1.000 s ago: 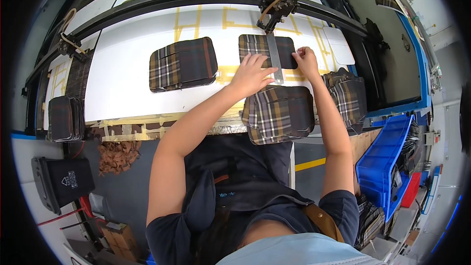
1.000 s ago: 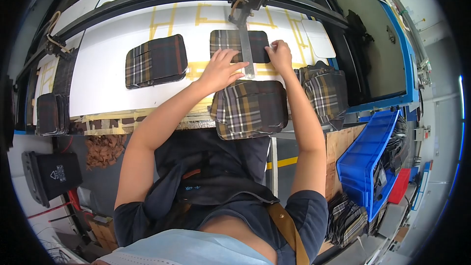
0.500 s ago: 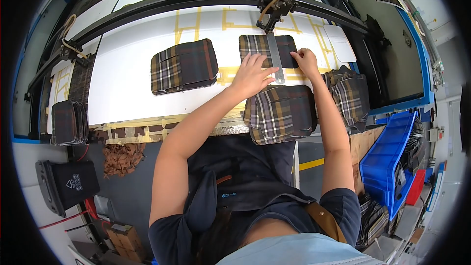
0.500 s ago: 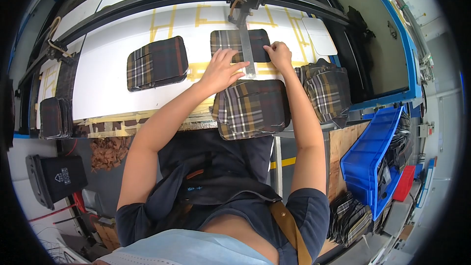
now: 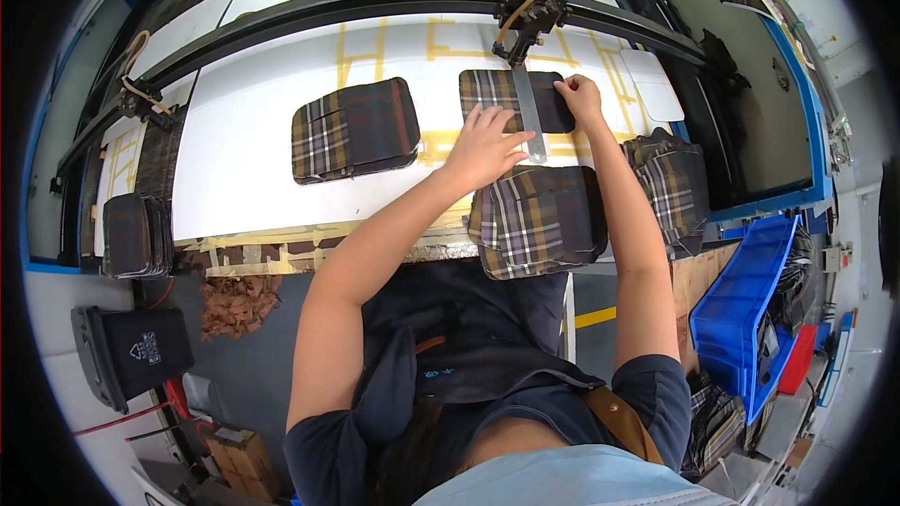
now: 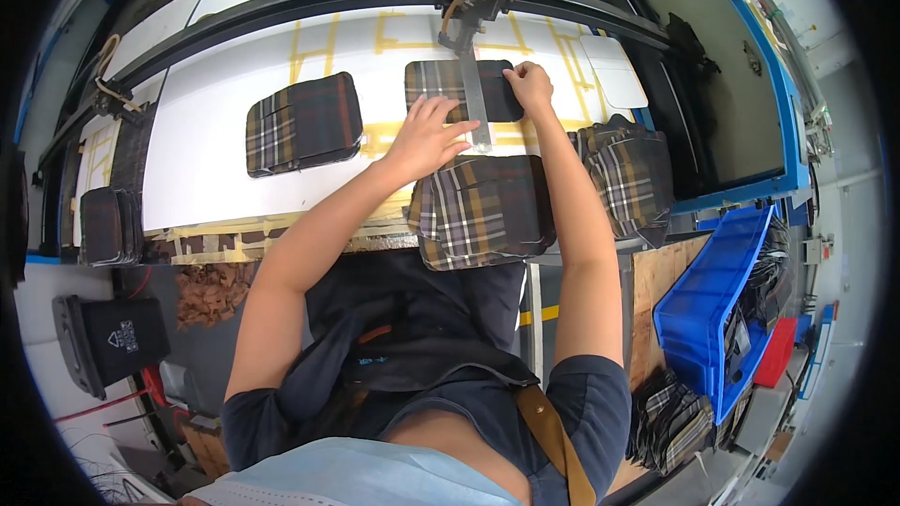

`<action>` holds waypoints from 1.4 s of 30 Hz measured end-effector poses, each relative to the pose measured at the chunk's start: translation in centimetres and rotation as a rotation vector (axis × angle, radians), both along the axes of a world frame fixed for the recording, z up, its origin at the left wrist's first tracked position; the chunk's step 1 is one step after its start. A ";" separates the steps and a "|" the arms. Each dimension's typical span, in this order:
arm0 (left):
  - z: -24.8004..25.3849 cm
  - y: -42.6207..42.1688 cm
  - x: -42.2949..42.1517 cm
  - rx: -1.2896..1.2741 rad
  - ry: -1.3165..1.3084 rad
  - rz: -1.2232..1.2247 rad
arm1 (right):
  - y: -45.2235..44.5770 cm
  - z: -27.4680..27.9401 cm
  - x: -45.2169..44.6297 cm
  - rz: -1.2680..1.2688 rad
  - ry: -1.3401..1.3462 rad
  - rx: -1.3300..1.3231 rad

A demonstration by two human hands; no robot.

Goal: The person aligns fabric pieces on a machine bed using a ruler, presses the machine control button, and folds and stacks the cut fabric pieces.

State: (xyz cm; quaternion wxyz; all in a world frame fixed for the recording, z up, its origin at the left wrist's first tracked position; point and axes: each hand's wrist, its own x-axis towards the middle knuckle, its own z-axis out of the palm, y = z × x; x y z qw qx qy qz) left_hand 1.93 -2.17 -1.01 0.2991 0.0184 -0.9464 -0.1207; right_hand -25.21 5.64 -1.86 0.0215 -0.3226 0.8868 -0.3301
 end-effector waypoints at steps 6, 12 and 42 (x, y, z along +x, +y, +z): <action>0.0 0.0 0.0 -0.004 -0.005 -0.008 | 0.0 -0.7 0.1 -0.012 0.123 -0.048; 0.1 -0.1 0.1 -0.001 -0.016 0.001 | 3.5 1.9 2.0 0.076 -0.136 0.093; 0.7 0.1 0.7 0.021 -0.171 0.037 | 6.9 0.8 3.3 0.128 0.017 0.052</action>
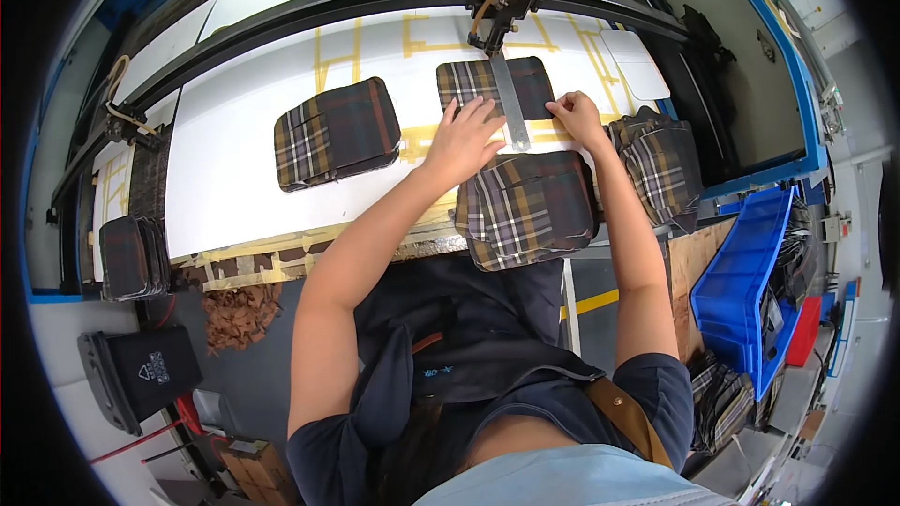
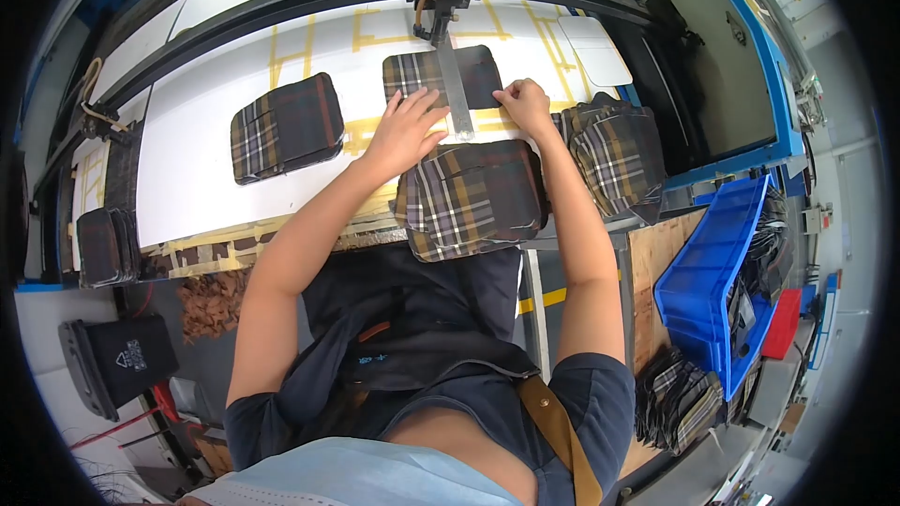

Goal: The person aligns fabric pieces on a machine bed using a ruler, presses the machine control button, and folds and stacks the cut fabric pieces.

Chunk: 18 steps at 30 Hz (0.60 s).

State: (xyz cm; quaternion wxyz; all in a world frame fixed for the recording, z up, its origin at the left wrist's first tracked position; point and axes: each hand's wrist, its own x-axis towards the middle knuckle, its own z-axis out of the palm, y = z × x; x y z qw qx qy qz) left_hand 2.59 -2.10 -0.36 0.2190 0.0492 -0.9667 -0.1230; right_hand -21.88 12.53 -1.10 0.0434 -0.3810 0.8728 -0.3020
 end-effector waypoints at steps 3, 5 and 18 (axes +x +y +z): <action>-0.1 0.0 -0.1 -0.001 -0.006 0.000 | 0.0 -0.3 -0.2 0.006 0.013 0.003; -0.2 0.0 -0.1 -0.005 -0.015 0.004 | 0.0 0.0 0.1 0.013 0.031 0.010; -0.1 0.2 -0.1 -0.001 0.005 0.021 | -0.6 0.8 0.3 -0.054 -0.028 0.005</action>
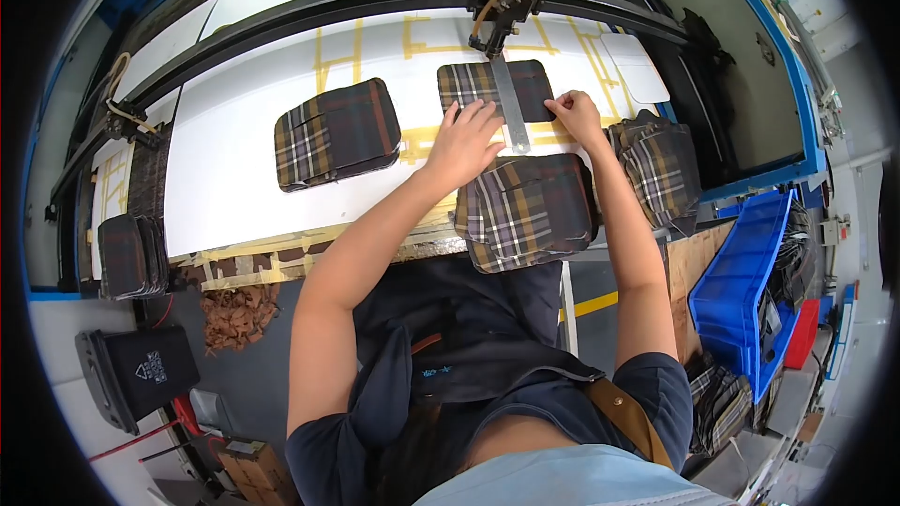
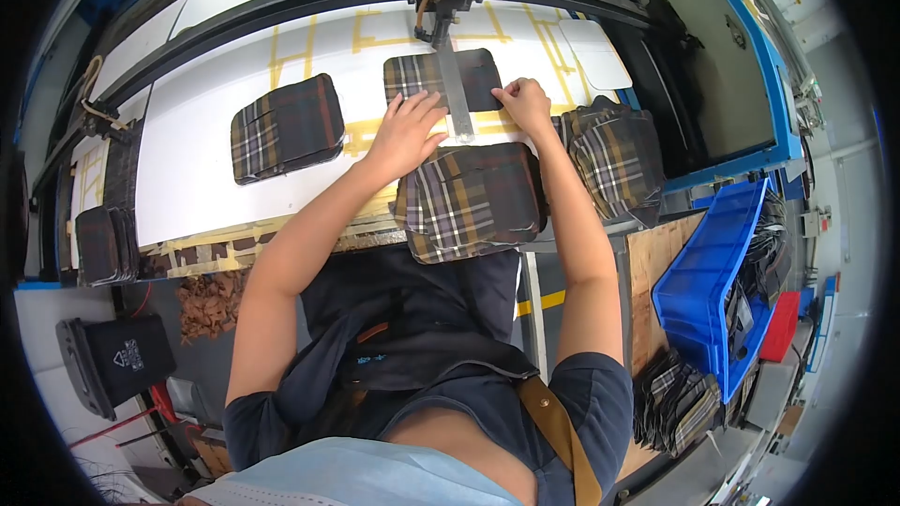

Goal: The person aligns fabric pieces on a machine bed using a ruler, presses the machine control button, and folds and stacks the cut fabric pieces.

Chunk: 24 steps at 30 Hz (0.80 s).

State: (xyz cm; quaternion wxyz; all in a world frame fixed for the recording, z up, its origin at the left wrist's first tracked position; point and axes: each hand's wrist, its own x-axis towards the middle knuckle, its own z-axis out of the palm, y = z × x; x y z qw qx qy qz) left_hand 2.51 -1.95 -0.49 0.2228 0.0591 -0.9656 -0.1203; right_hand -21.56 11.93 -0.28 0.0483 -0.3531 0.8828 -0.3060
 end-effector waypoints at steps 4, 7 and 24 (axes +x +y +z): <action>-0.2 0.0 -0.1 0.000 0.045 -0.007 | -0.3 -0.6 0.0 -0.015 0.057 -0.008; -0.3 0.1 0.0 0.010 0.084 -0.018 | -0.2 -0.8 -0.1 -0.018 0.055 -0.013; 0.8 -0.1 -0.6 0.029 0.091 -0.059 | -0.3 -0.2 -0.5 0.000 0.003 0.057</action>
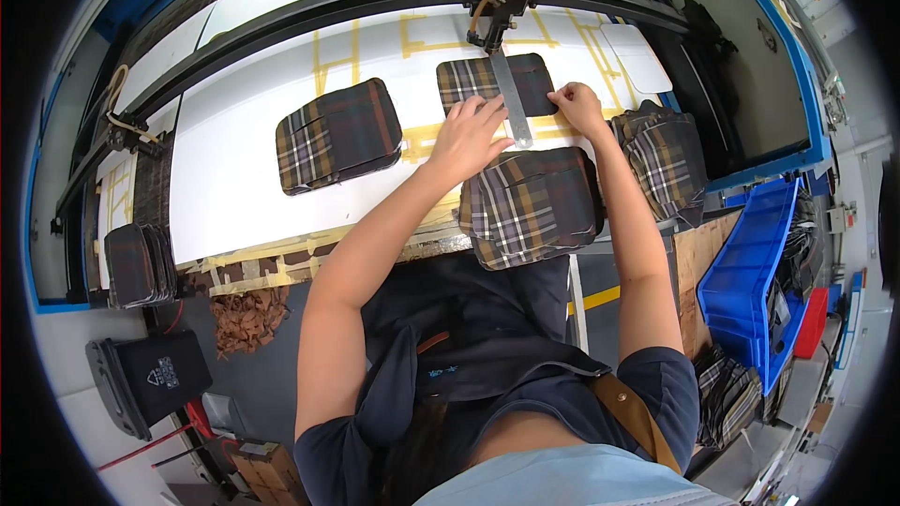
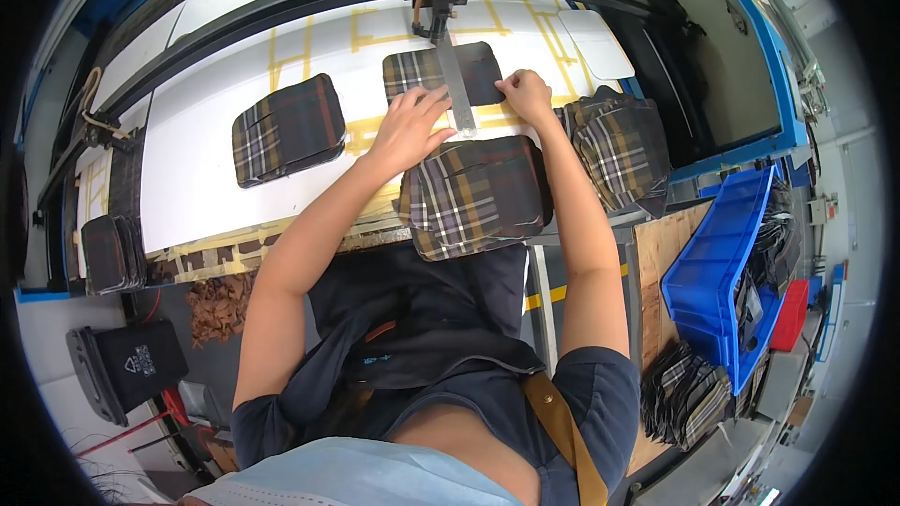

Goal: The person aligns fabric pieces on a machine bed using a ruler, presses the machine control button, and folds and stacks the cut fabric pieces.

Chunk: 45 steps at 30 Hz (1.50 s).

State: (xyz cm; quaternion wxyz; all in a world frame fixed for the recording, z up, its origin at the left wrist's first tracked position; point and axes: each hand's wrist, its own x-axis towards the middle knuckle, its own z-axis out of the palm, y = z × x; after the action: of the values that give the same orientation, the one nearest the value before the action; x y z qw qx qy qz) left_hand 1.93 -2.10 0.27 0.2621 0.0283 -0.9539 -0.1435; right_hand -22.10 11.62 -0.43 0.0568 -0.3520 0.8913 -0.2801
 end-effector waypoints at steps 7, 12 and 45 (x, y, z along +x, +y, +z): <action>0.3 -0.5 -0.4 -0.003 -0.032 -0.019 | 0.0 -0.4 -0.3 0.003 -0.004 0.011; -0.3 -0.1 0.3 0.025 0.034 -0.008 | -0.1 -0.6 -0.6 -0.005 -0.007 0.028; -0.2 0.7 0.8 -0.139 0.103 0.056 | -1.8 2.1 3.4 0.145 -0.159 -0.053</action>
State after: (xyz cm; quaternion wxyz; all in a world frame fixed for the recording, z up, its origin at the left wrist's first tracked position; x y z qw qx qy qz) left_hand 2.71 -1.38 0.11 0.3160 0.0291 -0.9457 -0.0707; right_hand -18.74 9.80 1.63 0.1379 -0.3937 0.8484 -0.3258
